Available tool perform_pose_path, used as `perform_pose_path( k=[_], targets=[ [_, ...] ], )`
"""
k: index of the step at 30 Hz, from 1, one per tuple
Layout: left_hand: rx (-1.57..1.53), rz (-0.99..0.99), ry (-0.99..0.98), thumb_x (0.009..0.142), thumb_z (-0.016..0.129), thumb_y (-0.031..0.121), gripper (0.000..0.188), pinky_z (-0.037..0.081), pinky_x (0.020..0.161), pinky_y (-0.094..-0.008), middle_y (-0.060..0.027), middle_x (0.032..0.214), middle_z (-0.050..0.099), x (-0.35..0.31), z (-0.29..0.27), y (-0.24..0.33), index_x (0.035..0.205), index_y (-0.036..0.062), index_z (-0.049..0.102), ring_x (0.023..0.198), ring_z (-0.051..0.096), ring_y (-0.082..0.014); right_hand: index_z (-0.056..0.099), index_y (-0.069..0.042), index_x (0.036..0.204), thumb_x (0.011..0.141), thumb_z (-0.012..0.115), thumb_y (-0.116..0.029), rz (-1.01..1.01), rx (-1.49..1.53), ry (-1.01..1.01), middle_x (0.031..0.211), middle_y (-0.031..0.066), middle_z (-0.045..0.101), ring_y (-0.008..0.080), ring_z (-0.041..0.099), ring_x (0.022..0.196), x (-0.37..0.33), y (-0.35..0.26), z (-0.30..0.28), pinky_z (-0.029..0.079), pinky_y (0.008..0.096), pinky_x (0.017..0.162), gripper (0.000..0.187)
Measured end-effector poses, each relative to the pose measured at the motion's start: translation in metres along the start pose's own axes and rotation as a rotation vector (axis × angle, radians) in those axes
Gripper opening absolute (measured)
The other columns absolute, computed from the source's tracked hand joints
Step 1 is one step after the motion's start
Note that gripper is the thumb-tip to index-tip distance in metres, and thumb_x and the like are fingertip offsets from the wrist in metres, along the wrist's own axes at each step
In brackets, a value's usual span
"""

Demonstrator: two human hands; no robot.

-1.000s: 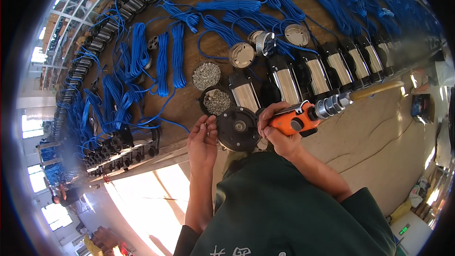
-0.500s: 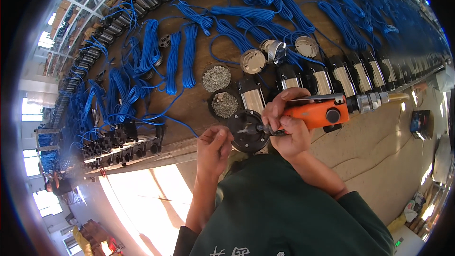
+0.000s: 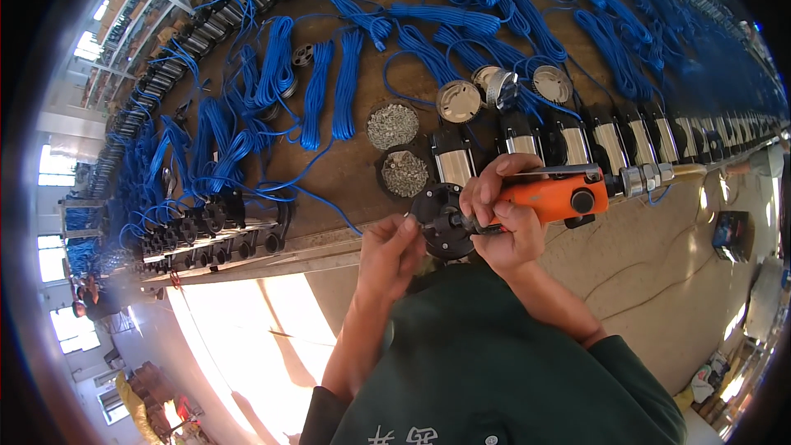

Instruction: The person assembles pump units at a long workbench, picking up small screws from a container, positioning metal covers onto the pump housings, and using a pneumatic screwdriver to fasten them.

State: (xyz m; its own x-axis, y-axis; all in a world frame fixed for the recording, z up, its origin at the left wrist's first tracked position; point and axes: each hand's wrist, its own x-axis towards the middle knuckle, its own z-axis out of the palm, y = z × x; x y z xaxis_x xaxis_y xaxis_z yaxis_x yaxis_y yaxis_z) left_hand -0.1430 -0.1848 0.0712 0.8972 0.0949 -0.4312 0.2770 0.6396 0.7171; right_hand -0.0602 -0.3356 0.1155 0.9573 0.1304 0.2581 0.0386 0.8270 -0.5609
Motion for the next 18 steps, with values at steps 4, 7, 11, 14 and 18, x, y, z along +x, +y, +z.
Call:
perform_pose_path(
  k=[4, 7, 11, 14, 18],
  targets=[
    [0.622, 0.297, 0.057, 0.097, 0.057, 0.019, 0.028, 0.026, 0.047, -0.0221, 0.0019, 0.057, 0.047, 0.018, -0.003, 0.0, 0.087, -0.0042, 0.069, 0.05, 0.034, -0.0039, 0.048, -0.001, 0.106, 0.073, 0.049, -0.003, 0.084, -0.125, 0.001, 0.081, 0.01, 0.053, 0.0147, 0.049, 0.059, 0.005, 0.005, -0.006, 0.045, 0.0328, 0.063, 0.034],
    [0.694, 0.359, 0.022, 0.101, 0.048, 0.028, 0.044, 0.025, 0.049, -0.023, 0.0043, 0.056, 0.041, 0.025, -0.009, -0.003, 0.087, -0.0074, 0.07, 0.053, 0.033, -0.0037, 0.049, 0.001, 0.096, 0.07, 0.047, 0.004, 0.122, -0.13, 0.092, 0.075, 0.0086, 0.052, 0.0144, 0.049, 0.059, 0.006, 0.011, -0.009, 0.046, 0.0308, 0.06, 0.026],
    [0.67, 0.365, -0.003, 0.101, 0.049, 0.025, 0.039, 0.029, 0.052, -0.022, 0.0048, 0.06, 0.043, 0.026, -0.014, -0.007, 0.089, -0.0049, 0.071, 0.059, 0.035, -0.0034, 0.049, 0.001, 0.091, 0.071, 0.046, 0.006, 0.139, -0.152, 0.062, 0.072, 0.0071, 0.052, 0.0134, 0.051, 0.06, 0.005, 0.017, -0.011, 0.046, 0.028, 0.059, 0.021],
    [0.633, 0.316, 0.031, 0.101, 0.048, 0.025, 0.039, 0.028, 0.051, -0.0216, 0.0046, 0.06, 0.043, 0.025, -0.013, -0.009, 0.09, -0.0056, 0.069, 0.057, 0.035, -0.0035, 0.048, 0.001, 0.093, 0.071, 0.047, 0.006, 0.209, -0.2, 0.023, 0.072, 0.0061, 0.052, 0.013, 0.052, 0.061, 0.004, 0.019, -0.01, 0.046, 0.0265, 0.059, 0.023],
    [0.377, 0.217, 0.077, 0.1, 0.049, 0.022, 0.033, 0.026, 0.049, -0.0207, 0.0048, 0.059, 0.045, 0.027, -0.014, -0.007, 0.091, -0.0046, 0.066, 0.053, 0.036, -0.003, 0.046, 0.0, 0.101, 0.072, 0.047, 0.005, 0.201, -0.385, -0.096, 0.074, 0.0101, 0.053, 0.0155, 0.049, 0.058, 0.002, 0.023, -0.007, 0.045, 0.031, 0.059, 0.029]
  ],
)
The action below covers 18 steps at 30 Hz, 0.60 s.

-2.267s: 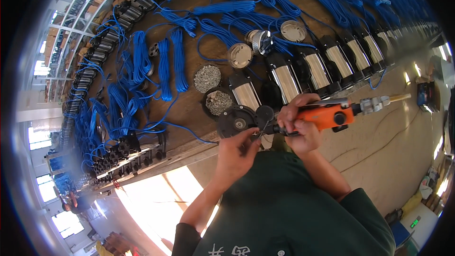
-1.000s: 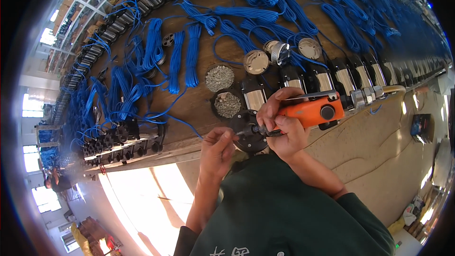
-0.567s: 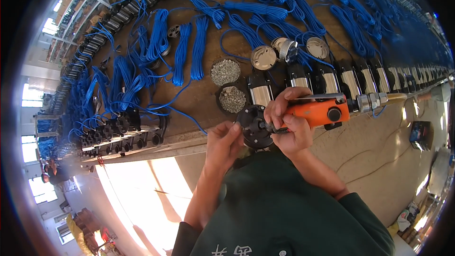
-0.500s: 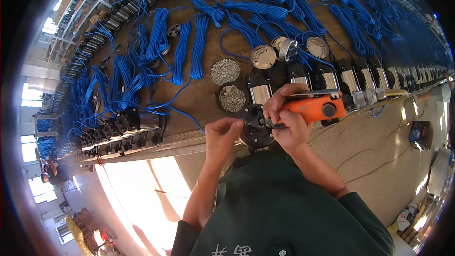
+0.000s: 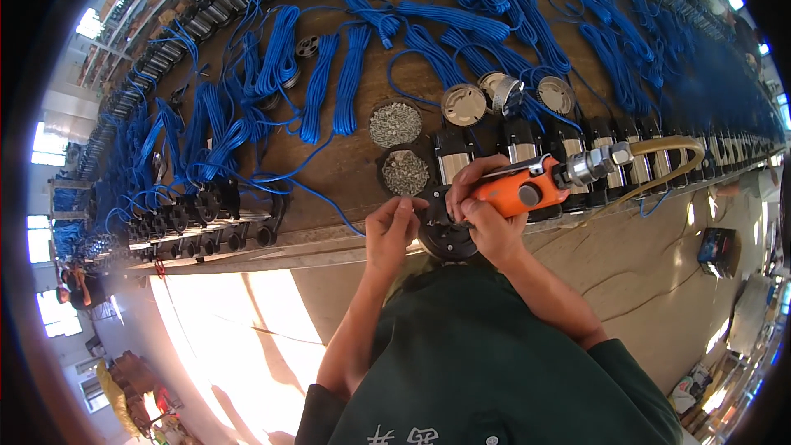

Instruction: The person assembles pump units at a long workbench, picking up small screws from a container, positioning metal covers onto the pump housings, and using a pneumatic screwdriver to fasten them.

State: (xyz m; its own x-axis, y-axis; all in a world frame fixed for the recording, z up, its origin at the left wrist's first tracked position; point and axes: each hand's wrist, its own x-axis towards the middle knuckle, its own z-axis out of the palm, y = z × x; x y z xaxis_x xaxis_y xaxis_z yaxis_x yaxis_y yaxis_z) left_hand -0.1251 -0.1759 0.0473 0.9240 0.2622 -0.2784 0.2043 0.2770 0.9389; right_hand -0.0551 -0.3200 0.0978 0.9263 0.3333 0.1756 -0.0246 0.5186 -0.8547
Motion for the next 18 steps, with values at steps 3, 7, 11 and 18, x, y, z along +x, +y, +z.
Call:
perform_pose_path(
  k=[3, 7, 11, 18],
  targets=[
    [-0.124, -0.099, 0.001, 0.098, 0.051, 0.019, 0.026, 0.028, 0.05, -0.0203, 0.0044, 0.061, 0.048, 0.0, -0.005, -0.002, 0.094, -0.0034, 0.063, 0.053, 0.039, -0.0032, 0.045, -0.001, 0.099, 0.075, 0.048, 0.007, -0.001, -0.127, -0.087, 0.075, 0.0098, 0.053, 0.0146, 0.048, 0.061, -0.001, 0.003, 0.006, 0.044, 0.028, 0.057, 0.026],
    [-0.403, -0.162, 0.09, 0.093, 0.05, 0.007, 0.018, 0.043, 0.066, -0.0228, -0.0028, 0.081, 0.055, -0.002, -0.016, -0.01, 0.106, -0.0035, 0.056, 0.07, 0.051, -0.0094, 0.045, -0.001, 0.101, 0.073, 0.047, 0.007, -0.013, -0.03, -0.051, 0.076, 0.0102, 0.053, 0.0146, 0.049, 0.062, 0.0, 0.003, 0.01, 0.045, 0.0307, 0.059, 0.029],
    [-0.731, -0.176, 0.264, 0.087, 0.042, -0.006, 0.026, 0.048, 0.096, -0.035, -0.0151, 0.109, 0.056, -0.005, -0.029, -0.013, 0.112, -0.0041, 0.048, 0.099, 0.058, -0.026, 0.048, 0.001, 0.105, 0.069, 0.047, 0.004, 0.083, 0.034, 0.019, 0.077, 0.0103, 0.053, 0.0157, 0.05, 0.059, 0.003, -0.003, 0.008, 0.046, 0.0319, 0.061, 0.036],
    [-0.637, -0.066, 0.089, 0.092, 0.038, -0.002, 0.035, 0.044, 0.104, -0.0459, -0.0291, 0.127, 0.05, -0.023, -0.018, 0.025, 0.127, -0.0034, 0.034, 0.117, 0.054, -0.041, 0.049, -0.001, 0.105, 0.07, 0.049, -0.004, -0.109, 0.274, 0.083, 0.08, 0.0094, 0.052, 0.0142, 0.049, 0.058, 0.012, -0.026, 0.007, 0.046, 0.0315, 0.062, 0.035]
  ],
)
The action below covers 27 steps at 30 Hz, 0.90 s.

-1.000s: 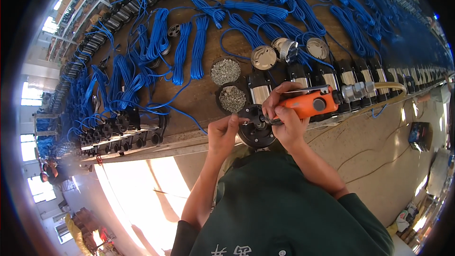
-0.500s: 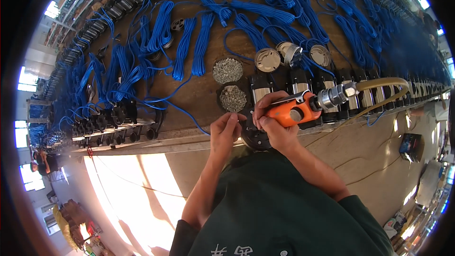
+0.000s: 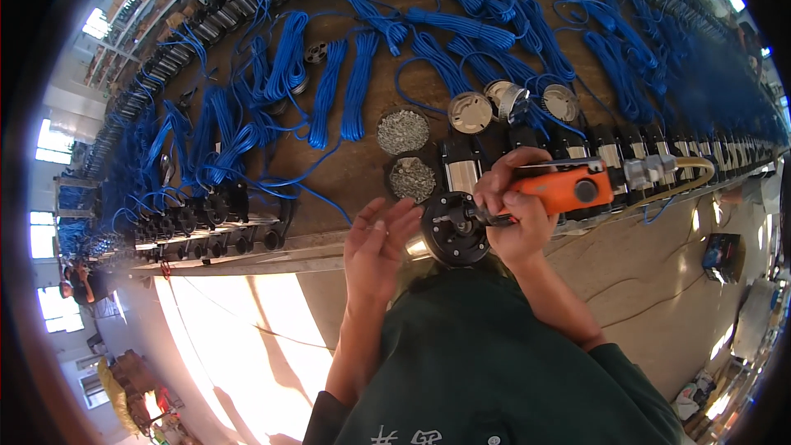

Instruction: The person assembles pump units at a long workbench, picking up small screws from a container, positioning metal covers onto the pump housings, and using a pneumatic screwdriver to fasten them.

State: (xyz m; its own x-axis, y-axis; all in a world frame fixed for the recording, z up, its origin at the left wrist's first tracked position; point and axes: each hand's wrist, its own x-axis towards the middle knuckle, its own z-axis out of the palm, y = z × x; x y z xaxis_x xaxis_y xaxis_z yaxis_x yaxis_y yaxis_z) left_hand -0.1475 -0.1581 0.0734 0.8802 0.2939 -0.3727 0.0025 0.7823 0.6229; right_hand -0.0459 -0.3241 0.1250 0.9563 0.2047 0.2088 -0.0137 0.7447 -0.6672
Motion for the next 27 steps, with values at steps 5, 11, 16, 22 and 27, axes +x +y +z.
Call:
perform_pose_path(
  k=[5, 11, 16, 22, 27],
  targets=[
    [0.078, -0.035, -0.084, 0.098, 0.04, 0.009, 0.044, 0.047, 0.099, -0.0457, -0.0319, 0.127, 0.05, -0.015, 0.04, 0.005, 0.139, 0.0012, 0.024, 0.118, 0.053, -0.0394, 0.045, -0.003, 0.109, 0.076, 0.052, -0.007, -0.085, 0.105, -0.076, 0.086, 0.0096, 0.052, 0.0124, 0.049, 0.059, -0.007, -0.011, 0.015, 0.047, 0.0315, 0.064, 0.034],
    [0.116, -0.072, -0.151, 0.099, 0.039, 0.011, 0.044, 0.048, 0.096, -0.0405, -0.0323, 0.13, 0.048, -0.019, 0.064, 0.004, 0.14, 0.003, 0.025, 0.121, 0.052, -0.0358, 0.045, -0.003, 0.108, 0.076, 0.052, -0.005, -0.093, 0.076, -0.088, 0.084, 0.0093, 0.052, 0.0123, 0.049, 0.058, -0.014, -0.011, 0.018, 0.047, 0.0316, 0.063, 0.033],
    [0.132, -0.076, -0.188, 0.099, 0.037, 0.009, 0.044, 0.048, 0.096, -0.0379, -0.0325, 0.131, 0.047, -0.018, 0.071, 0.0, 0.141, 0.0031, 0.027, 0.121, 0.053, -0.034, 0.044, -0.003, 0.107, 0.075, 0.053, -0.004, -0.1, 0.061, -0.127, 0.083, 0.0092, 0.052, 0.0124, 0.049, 0.057, -0.013, -0.014, 0.009, 0.046, 0.032, 0.062, 0.034],
    [0.126, -0.086, -0.206, 0.1, 0.037, 0.014, 0.043, 0.051, 0.09, -0.0381, -0.0292, 0.13, 0.048, -0.013, 0.086, -0.012, 0.141, 0.0037, 0.028, 0.112, 0.058, -0.0324, 0.044, 0.0, 0.099, 0.07, 0.048, 0.005, -0.158, -0.017, -0.134, 0.074, 0.0107, 0.053, 0.0143, 0.05, 0.057, -0.012, -0.024, 0.003, 0.048, 0.0313, 0.059, 0.03],
    [0.406, -0.053, -0.114, 0.102, 0.042, 0.028, 0.043, 0.051, 0.082, -0.0332, -0.017, 0.122, 0.057, -0.004, 0.078, -0.01, 0.137, 0.0039, 0.035, 0.098, 0.062, -0.0246, 0.045, 0.0, 0.101, 0.07, 0.053, 0.001, -0.262, 0.066, -0.052, 0.075, 0.011, 0.053, 0.0147, 0.051, 0.057, -0.005, -0.041, -0.019, 0.048, 0.0316, 0.06, 0.031]
  ],
)
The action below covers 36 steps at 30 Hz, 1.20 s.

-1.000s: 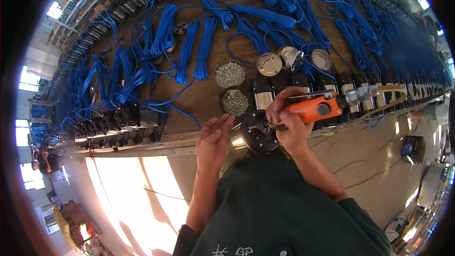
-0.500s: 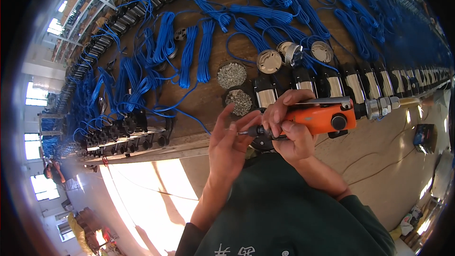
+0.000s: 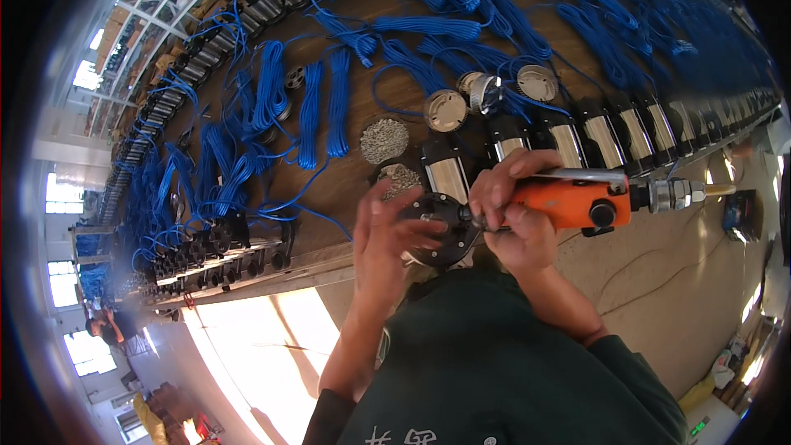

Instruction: The person assembles pump units at a long workbench, picking up small screws from a container, positioning metal covers onto the pump housings, and using a pneumatic screwdriver to fasten them.

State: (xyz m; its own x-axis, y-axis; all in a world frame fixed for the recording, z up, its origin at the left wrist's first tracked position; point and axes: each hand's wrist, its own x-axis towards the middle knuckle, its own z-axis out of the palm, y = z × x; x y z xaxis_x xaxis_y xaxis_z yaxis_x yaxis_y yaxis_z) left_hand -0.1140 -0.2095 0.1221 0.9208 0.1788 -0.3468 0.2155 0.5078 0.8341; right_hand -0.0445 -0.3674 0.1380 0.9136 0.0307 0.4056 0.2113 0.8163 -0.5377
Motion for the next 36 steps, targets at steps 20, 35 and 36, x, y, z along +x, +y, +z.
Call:
perform_pose_path(
  k=[20, 35, 36],
  targets=[
    [0.923, 0.384, -0.122, 0.08, 0.058, 0.001, 0.027, 0.043, 0.091, -0.0323, -0.0076, 0.104, 0.063, 0.048, -0.022, -0.02, 0.106, 0.0037, 0.063, 0.102, 0.057, -0.0222, 0.05, -0.002, 0.103, 0.072, 0.051, 0.0, 0.164, -0.054, 0.429, 0.079, 0.0104, 0.052, 0.0155, 0.048, 0.057, -0.026, 0.019, -0.091, 0.042, 0.0308, 0.057, 0.032],
    [1.268, 0.036, -1.023, 0.064, 0.049, -0.006, 0.037, 0.047, 0.088, -0.0389, -0.0158, 0.098, 0.063, 0.118, 0.011, -0.023, 0.097, -0.0004, 0.065, 0.097, 0.059, -0.0342, 0.05, -0.001, 0.102, 0.072, 0.051, -0.001, 0.158, -0.072, 0.488, 0.08, 0.0106, 0.053, 0.0167, 0.05, 0.059, -0.028, 0.022, -0.095, 0.045, 0.0337, 0.061, 0.03],
    [1.259, 0.041, -1.025, 0.064, 0.049, -0.006, 0.036, 0.048, 0.087, -0.0386, -0.0158, 0.096, 0.063, 0.119, 0.011, -0.024, 0.096, -0.0007, 0.066, 0.095, 0.06, -0.034, 0.05, -0.001, 0.102, 0.072, 0.051, -0.001, 0.152, -0.078, 0.484, 0.08, 0.0106, 0.053, 0.0167, 0.05, 0.059, -0.029, 0.023, -0.096, 0.045, 0.0336, 0.061, 0.03]
  ],
)
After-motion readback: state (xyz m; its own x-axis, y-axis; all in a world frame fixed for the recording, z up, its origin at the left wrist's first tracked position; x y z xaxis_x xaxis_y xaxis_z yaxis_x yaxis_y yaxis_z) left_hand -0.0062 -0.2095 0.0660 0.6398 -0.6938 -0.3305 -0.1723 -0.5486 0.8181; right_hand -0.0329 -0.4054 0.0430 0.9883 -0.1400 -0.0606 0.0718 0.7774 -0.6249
